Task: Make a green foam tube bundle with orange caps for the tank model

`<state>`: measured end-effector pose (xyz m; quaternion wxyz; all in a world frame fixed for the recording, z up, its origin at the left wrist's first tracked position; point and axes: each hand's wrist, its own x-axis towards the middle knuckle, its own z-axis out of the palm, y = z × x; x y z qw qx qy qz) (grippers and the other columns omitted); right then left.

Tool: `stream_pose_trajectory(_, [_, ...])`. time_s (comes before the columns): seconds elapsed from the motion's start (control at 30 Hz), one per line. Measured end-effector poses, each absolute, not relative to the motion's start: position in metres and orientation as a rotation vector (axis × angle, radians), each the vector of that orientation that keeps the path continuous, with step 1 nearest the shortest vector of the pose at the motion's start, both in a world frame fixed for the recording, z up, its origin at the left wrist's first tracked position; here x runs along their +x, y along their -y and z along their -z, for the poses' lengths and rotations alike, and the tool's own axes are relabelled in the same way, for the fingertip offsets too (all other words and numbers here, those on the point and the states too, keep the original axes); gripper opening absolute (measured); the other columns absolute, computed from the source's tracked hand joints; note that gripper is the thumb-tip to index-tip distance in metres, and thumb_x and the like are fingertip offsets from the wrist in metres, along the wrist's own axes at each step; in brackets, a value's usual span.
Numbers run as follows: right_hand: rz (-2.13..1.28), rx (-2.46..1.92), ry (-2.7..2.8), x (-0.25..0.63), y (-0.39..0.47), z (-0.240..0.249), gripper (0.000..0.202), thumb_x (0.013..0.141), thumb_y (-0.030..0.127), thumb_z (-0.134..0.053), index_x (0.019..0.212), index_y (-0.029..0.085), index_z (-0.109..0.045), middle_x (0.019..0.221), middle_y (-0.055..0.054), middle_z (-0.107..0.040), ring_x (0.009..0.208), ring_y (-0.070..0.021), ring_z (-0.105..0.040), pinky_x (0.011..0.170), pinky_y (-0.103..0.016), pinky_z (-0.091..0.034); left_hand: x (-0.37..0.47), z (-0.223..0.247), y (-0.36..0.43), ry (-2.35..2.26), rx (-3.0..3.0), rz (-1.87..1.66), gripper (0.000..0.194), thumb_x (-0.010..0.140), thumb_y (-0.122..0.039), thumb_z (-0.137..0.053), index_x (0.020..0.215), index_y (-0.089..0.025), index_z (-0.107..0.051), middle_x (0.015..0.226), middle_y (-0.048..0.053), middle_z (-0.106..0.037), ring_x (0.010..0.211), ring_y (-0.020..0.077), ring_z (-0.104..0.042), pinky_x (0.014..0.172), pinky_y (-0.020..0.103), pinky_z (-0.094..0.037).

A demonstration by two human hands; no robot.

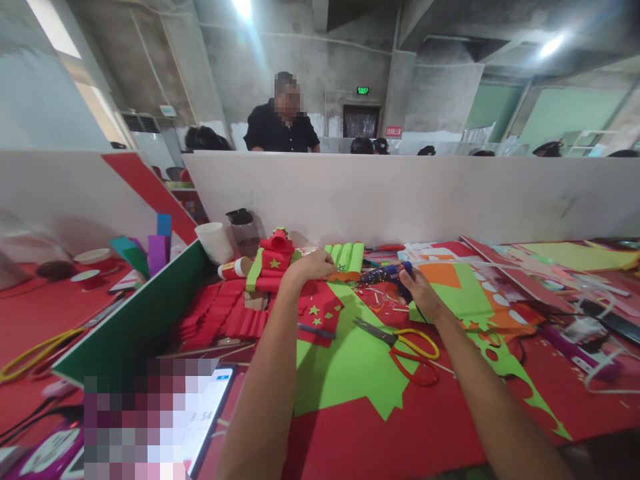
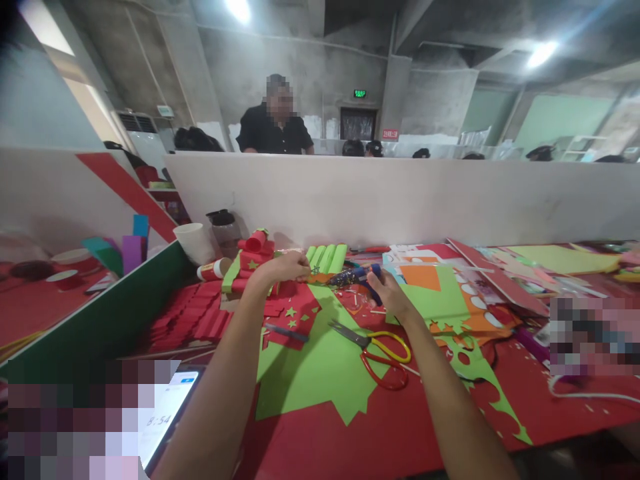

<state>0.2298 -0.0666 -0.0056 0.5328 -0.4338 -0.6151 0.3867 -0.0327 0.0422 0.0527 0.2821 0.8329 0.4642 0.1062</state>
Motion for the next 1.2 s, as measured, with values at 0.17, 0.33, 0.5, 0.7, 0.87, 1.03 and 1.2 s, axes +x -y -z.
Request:
stream_pose_trajectory(0.17, [-0.916,-1.0,1.439,0.227,0.067,0.003,0.049,0.081,0.061,-0.063,0.112,0.026,-0.048,0.077,0.002,-0.062,0.042,-0.0107,-0.056,0.037,-0.022,-0.042,-0.032,-0.054,-0.041,-1.242,2.241,-0.195,0.014,0.066,-0.025,-0.052,0.067,-0.016,-0.062,0.073,0.005,-0.069,0.068,0.016,-0.062,0.061,0.024,-0.045])
stream_pose_trajectory(0.33, [-0.898,-0.902,1.352,0.225,0.059,0.01,0.059,0.086,0.075,-0.035,0.116,0.027,-0.052,0.078,-0.001,-0.065,0.037,-0.0099,-0.049,0.034,-0.023,-0.038,-0.033,-0.057,-0.038,-1.248,2.253,-0.149,0.012,0.068,-0.024,-0.053,0.068,-0.017,-0.063,0.074,0.005,-0.07,0.071,0.0155,-0.063,0.061,0.022,-0.045])
stream_pose_trajectory(0.5, [-0.81,-0.999,1.321,0.225,0.055,0.011,0.063,0.086,0.077,-0.033,0.117,0.027,-0.057,0.075,-0.001,-0.065,0.035,-0.0081,-0.041,0.032,-0.023,-0.035,-0.035,-0.055,-0.041,-1.229,2.243,-0.137,0.012,0.067,-0.025,-0.054,0.067,-0.017,-0.063,0.073,0.004,-0.07,0.071,0.0155,-0.062,0.062,0.023,-0.045])
stream_pose_trajectory(0.7, [-0.744,-0.986,1.325,0.223,0.062,0.004,0.055,0.09,0.068,-0.039,0.116,0.024,-0.06,0.079,-0.003,-0.065,0.036,-0.008,-0.042,0.032,-0.023,-0.034,-0.035,-0.056,-0.04,-1.202,2.245,-0.127,0.013,0.066,-0.024,-0.054,0.069,-0.017,-0.064,0.073,0.004,-0.07,0.07,0.0153,-0.062,0.06,0.023,-0.044])
stream_pose_trajectory(0.87, [-0.73,-0.974,1.289,0.225,0.059,0.006,0.054,0.09,0.068,-0.039,0.113,0.023,-0.059,0.074,-0.001,-0.062,0.037,-0.0075,-0.042,0.033,-0.023,-0.034,-0.035,-0.058,-0.038,-1.211,2.248,-0.121,0.012,0.067,-0.025,-0.054,0.068,-0.018,-0.063,0.074,0.004,-0.07,0.071,0.0151,-0.062,0.062,0.023,-0.044])
stream_pose_trajectory(1.03, [-0.75,-1.01,1.329,0.23,0.056,0.009,0.045,0.079,0.064,-0.063,0.074,0.019,-0.056,0.053,0.004,-0.047,0.039,-0.0081,-0.041,0.037,-0.023,-0.034,-0.035,-0.059,-0.037,-1.198,2.262,-0.13,0.013,0.068,-0.026,-0.054,0.07,-0.018,-0.064,0.076,0.003,-0.07,0.073,0.0155,-0.062,0.063,0.023,-0.044])
stream_pose_trajectory(1.2, [-0.741,-1.081,1.421,0.229,0.059,0.01,0.047,0.08,0.059,-0.064,0.058,0.02,-0.048,0.045,0.003,-0.046,0.042,-0.01,-0.042,0.043,-0.025,-0.036,-0.032,-0.064,-0.031,-1.127,2.285,-0.157,0.013,0.068,-0.026,-0.052,0.068,-0.018,-0.063,0.074,0.004,-0.068,0.073,0.0162,-0.061,0.064,0.024,-0.044])
